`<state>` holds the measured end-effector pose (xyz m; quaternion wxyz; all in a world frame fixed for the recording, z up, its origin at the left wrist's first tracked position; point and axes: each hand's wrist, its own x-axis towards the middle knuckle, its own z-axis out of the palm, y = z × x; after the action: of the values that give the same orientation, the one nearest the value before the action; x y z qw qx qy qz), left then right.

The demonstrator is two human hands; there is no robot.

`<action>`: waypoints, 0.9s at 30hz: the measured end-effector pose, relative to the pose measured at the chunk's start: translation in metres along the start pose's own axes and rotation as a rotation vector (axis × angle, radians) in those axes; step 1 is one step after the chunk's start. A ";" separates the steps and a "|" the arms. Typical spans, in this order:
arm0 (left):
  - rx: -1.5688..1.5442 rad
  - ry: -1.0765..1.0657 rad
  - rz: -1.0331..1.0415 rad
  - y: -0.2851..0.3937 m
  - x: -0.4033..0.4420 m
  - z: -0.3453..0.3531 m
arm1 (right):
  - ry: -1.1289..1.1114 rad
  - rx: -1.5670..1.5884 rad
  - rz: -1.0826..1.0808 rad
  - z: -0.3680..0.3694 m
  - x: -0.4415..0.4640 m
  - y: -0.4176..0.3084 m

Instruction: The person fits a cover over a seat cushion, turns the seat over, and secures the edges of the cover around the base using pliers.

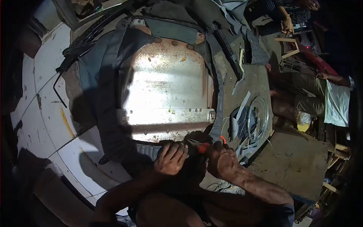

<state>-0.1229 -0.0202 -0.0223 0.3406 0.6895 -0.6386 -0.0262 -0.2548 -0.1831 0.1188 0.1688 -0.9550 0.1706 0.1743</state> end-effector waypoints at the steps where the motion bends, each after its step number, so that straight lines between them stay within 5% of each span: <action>1: -0.005 -0.002 -0.004 0.000 0.000 0.000 | -0.008 0.002 0.046 -0.002 -0.002 -0.003; 6: 0.019 0.004 0.008 -0.001 -0.002 0.004 | -0.035 0.050 0.132 -0.003 -0.007 -0.013; 9: 0.021 0.015 0.012 -0.001 -0.001 0.003 | -0.099 -0.210 0.075 0.009 -0.015 -0.014; 12: 0.023 0.010 0.014 -0.003 0.002 0.000 | -0.372 -0.235 0.365 0.002 0.002 -0.029; 14: 0.026 0.018 0.013 -0.003 0.003 0.000 | -0.176 -0.325 0.226 0.017 -0.005 -0.021; 18: -0.065 -0.105 0.021 -0.004 -0.002 -0.007 | -0.182 -0.594 -0.142 0.070 -0.035 0.026; 19: -0.120 -0.134 0.023 -0.006 -0.002 -0.007 | -0.224 -0.213 0.023 0.068 -0.030 0.032; 22: -0.068 -0.083 0.033 -0.004 -0.002 -0.003 | -0.288 0.185 0.250 0.036 -0.007 0.022; 24: -0.160 -0.167 -0.008 -0.004 0.000 -0.011 | -0.215 -0.088 0.192 -0.009 0.015 -0.010; 27: -0.174 -0.225 -0.016 -0.004 0.000 -0.013 | -0.276 -0.074 0.242 -0.020 0.017 -0.020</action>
<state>-0.1130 -0.0148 -0.0143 0.3250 0.6550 -0.6628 -0.1614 -0.2266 -0.1773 0.1354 0.1332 -0.9001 0.2527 0.3289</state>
